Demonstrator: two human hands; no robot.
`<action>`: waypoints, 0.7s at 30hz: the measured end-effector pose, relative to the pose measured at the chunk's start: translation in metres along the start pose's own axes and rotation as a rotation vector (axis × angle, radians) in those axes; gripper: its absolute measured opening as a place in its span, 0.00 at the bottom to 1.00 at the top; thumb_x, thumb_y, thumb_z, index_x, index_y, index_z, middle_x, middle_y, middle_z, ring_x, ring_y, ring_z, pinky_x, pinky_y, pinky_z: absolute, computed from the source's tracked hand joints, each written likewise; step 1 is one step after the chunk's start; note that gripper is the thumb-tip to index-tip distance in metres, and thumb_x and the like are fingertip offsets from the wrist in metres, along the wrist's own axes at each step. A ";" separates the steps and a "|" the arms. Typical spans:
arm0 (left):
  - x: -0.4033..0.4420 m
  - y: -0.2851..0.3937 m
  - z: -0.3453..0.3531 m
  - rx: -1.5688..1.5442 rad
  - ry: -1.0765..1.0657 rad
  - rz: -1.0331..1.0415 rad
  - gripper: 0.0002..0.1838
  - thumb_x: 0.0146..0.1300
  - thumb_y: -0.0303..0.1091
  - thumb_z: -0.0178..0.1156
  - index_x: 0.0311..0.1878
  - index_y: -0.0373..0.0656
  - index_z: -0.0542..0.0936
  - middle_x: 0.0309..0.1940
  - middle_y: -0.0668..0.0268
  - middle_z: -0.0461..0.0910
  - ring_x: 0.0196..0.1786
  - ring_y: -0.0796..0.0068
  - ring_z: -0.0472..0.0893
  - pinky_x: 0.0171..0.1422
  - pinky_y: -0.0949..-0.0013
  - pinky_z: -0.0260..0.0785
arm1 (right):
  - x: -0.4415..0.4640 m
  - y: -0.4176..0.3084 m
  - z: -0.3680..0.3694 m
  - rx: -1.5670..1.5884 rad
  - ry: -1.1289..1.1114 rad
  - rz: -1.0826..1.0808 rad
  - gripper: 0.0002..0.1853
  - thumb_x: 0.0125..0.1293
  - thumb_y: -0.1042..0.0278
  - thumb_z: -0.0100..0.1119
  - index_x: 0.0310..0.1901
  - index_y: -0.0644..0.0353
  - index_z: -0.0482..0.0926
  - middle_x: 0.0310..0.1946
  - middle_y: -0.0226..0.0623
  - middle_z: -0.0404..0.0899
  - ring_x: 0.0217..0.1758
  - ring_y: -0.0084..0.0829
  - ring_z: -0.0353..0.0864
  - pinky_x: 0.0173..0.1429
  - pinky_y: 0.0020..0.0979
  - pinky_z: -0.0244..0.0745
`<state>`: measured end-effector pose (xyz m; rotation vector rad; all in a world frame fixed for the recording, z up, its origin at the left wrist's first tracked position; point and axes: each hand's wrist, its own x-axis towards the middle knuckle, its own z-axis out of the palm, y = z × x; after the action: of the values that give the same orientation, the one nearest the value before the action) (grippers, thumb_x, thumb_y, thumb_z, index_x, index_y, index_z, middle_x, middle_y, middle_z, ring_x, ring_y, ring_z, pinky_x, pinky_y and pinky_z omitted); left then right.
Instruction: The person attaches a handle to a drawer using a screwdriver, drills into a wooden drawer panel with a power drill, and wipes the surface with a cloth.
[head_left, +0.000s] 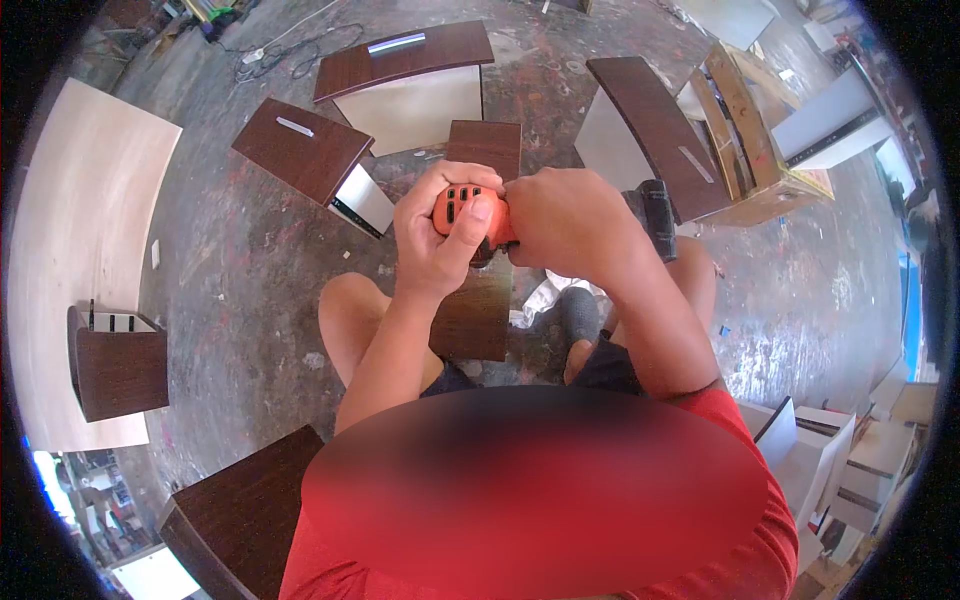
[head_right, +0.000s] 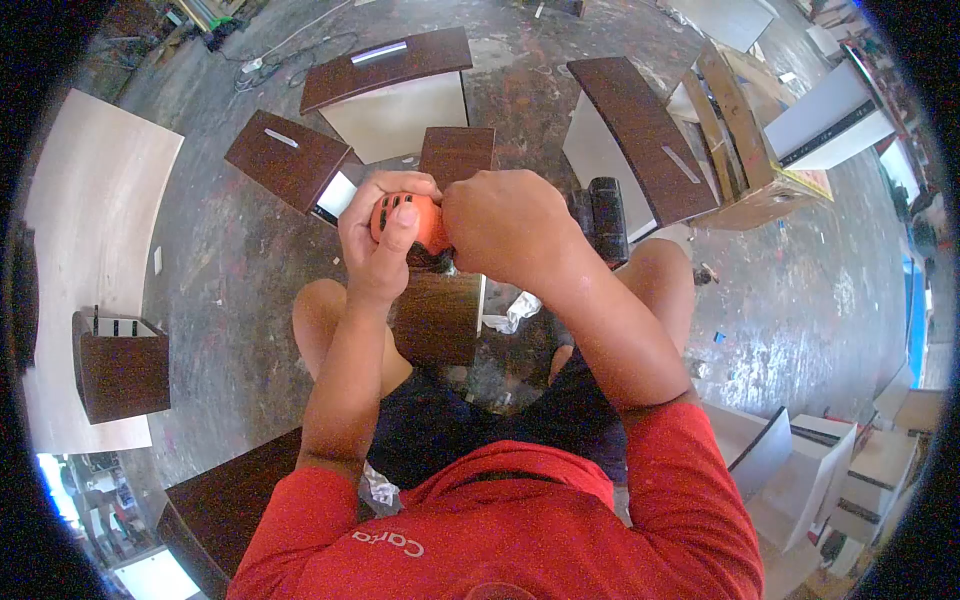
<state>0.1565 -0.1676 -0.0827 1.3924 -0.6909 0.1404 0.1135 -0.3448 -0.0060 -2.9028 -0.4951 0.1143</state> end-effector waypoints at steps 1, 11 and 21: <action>0.000 -0.001 -0.001 0.004 -0.001 -0.005 0.20 0.72 0.48 0.69 0.49 0.37 0.84 0.43 0.62 0.88 0.47 0.74 0.85 0.55 0.68 0.76 | 0.001 0.000 0.000 0.000 0.005 0.001 0.11 0.51 0.62 0.76 0.32 0.58 0.90 0.31 0.46 0.90 0.39 0.47 0.93 0.42 0.46 0.88; 0.000 -0.001 0.002 0.042 -0.009 -0.020 0.21 0.71 0.47 0.64 0.48 0.34 0.84 0.45 0.57 0.87 0.48 0.69 0.85 0.58 0.64 0.76 | 0.000 0.001 -0.001 0.002 -0.008 0.019 0.10 0.51 0.62 0.75 0.31 0.59 0.89 0.30 0.46 0.90 0.39 0.48 0.93 0.42 0.46 0.88; 0.000 0.001 0.001 0.043 -0.010 -0.018 0.21 0.71 0.47 0.64 0.49 0.34 0.84 0.45 0.57 0.87 0.49 0.68 0.85 0.59 0.64 0.76 | 0.001 0.001 0.000 0.018 -0.026 0.036 0.11 0.51 0.63 0.74 0.33 0.59 0.90 0.31 0.46 0.90 0.39 0.48 0.93 0.43 0.46 0.88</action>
<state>0.1560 -0.1681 -0.0818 1.4409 -0.6875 0.1348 0.1149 -0.3453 -0.0059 -2.8963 -0.4443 0.1612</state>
